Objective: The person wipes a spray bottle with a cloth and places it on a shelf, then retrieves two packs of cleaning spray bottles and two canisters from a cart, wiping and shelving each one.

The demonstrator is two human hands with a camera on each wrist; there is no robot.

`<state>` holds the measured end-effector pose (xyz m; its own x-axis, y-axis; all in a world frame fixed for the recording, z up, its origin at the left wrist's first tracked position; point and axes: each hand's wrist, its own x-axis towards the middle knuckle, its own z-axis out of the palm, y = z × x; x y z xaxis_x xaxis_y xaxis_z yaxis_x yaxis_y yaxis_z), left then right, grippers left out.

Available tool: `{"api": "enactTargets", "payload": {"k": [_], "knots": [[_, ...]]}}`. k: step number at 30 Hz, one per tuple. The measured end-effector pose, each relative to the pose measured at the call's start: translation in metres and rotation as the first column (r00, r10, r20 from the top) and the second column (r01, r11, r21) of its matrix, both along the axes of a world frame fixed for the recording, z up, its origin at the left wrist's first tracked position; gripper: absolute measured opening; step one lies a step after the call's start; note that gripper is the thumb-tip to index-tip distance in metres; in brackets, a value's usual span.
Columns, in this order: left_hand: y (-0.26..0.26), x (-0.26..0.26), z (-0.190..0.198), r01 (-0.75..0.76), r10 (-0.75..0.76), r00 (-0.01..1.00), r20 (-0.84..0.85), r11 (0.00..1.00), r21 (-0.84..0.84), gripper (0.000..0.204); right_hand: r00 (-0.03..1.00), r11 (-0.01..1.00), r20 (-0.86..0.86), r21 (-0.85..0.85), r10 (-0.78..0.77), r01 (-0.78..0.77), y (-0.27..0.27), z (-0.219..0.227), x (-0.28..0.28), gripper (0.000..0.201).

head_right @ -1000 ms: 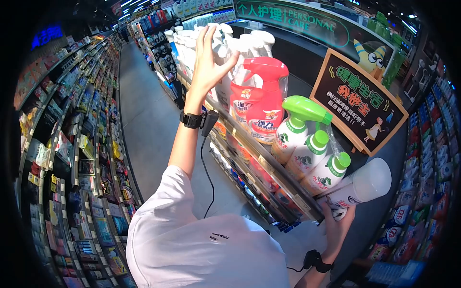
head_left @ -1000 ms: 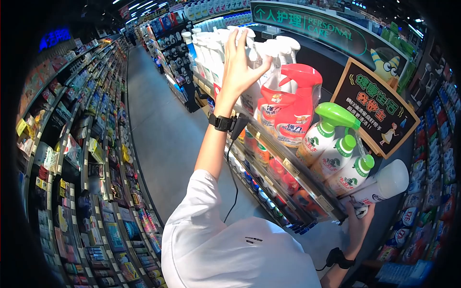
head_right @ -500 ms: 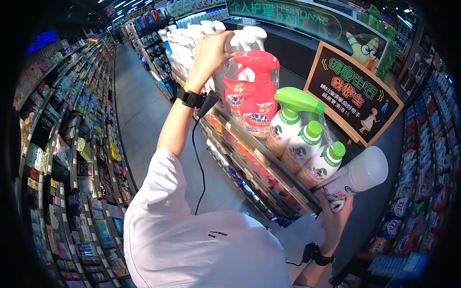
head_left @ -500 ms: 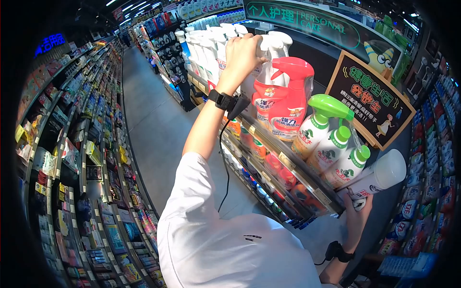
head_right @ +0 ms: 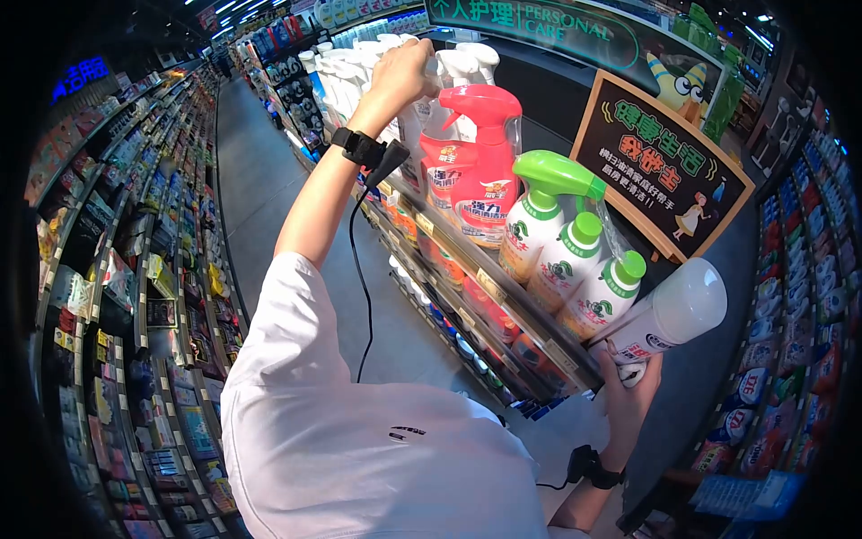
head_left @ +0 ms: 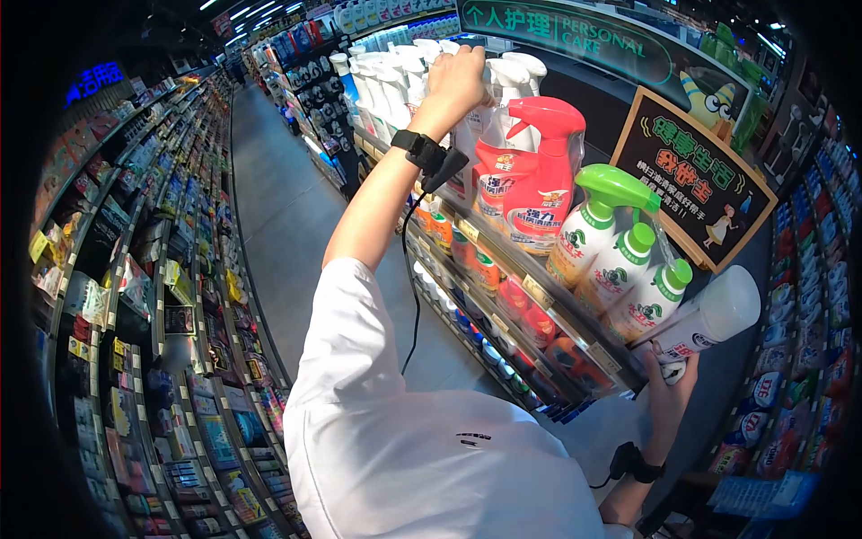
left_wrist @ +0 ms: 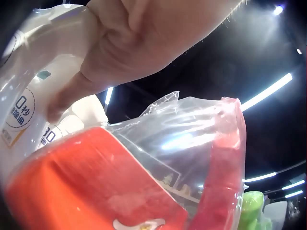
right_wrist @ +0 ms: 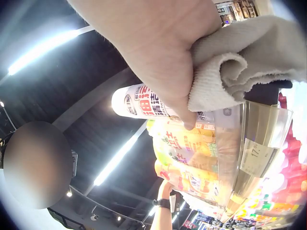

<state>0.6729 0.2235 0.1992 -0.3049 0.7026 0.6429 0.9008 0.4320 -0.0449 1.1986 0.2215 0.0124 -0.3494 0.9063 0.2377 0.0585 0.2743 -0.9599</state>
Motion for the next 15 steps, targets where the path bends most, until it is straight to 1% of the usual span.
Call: {"api": "enactTargets", "payload": {"k": [2, 3, 5, 8, 9, 12, 13, 15], "knots": [[0.002, 0.004, -0.001, -0.055, 0.052, 0.997, -0.061, 0.997, -0.051, 0.075, 0.999, 1.0, 0.043, 0.002, 0.023, -0.023, 0.004, -0.005, 0.006, 0.051], [0.003, 0.004, 0.001, -0.069, 0.064, 0.996, -0.057, 0.994, -0.088, 0.078, 0.997, 0.999, 0.062, 0.003, 0.034, -0.034, 0.006, -0.007, 0.007, 0.052], [0.005, 0.003, 0.005, -0.095, 0.088, 0.995, -0.051, 0.982, -0.164, 0.084, 0.999, 0.999, 0.037, 0.049, 0.006, -0.008, 0.006, -0.01, 0.005, 0.05], [0.018, 0.005, 0.007, 0.083, -0.08, 0.992, 0.094, 0.996, -0.03, 0.091, 0.999, 0.995, 0.037, 0.097, -0.021, 0.018, 0.009, -0.013, 0.004, 0.051], [0.02, 0.01, 0.008, 0.141, -0.138, 0.987, 0.086, 0.989, -0.034, 0.093, 0.998, 0.994, 0.049, 0.108, -0.027, 0.022, 0.009, -0.013, 0.005, 0.051], [0.037, 0.013, 0.002, 0.069, -0.081, 0.993, -0.084, 0.989, -0.132, 0.081, 0.998, 0.999, 0.054, 0.033, -0.024, 0.023, 0.006, -0.007, 0.004, 0.052], [0.045, 0.011, -0.002, 0.027, -0.034, 0.998, -0.049, 0.989, -0.145, 0.072, 0.999, 0.999, 0.044, 0.042, -0.028, 0.026, 0.007, -0.008, 0.004, 0.052], [0.05, 0.009, -0.007, -0.027, 0.023, 0.999, -0.026, 0.99, -0.139, 0.062, 0.999, 0.998, 0.021, 0.059, -0.028, 0.027, 0.008, -0.013, 0.004, 0.052]]}}
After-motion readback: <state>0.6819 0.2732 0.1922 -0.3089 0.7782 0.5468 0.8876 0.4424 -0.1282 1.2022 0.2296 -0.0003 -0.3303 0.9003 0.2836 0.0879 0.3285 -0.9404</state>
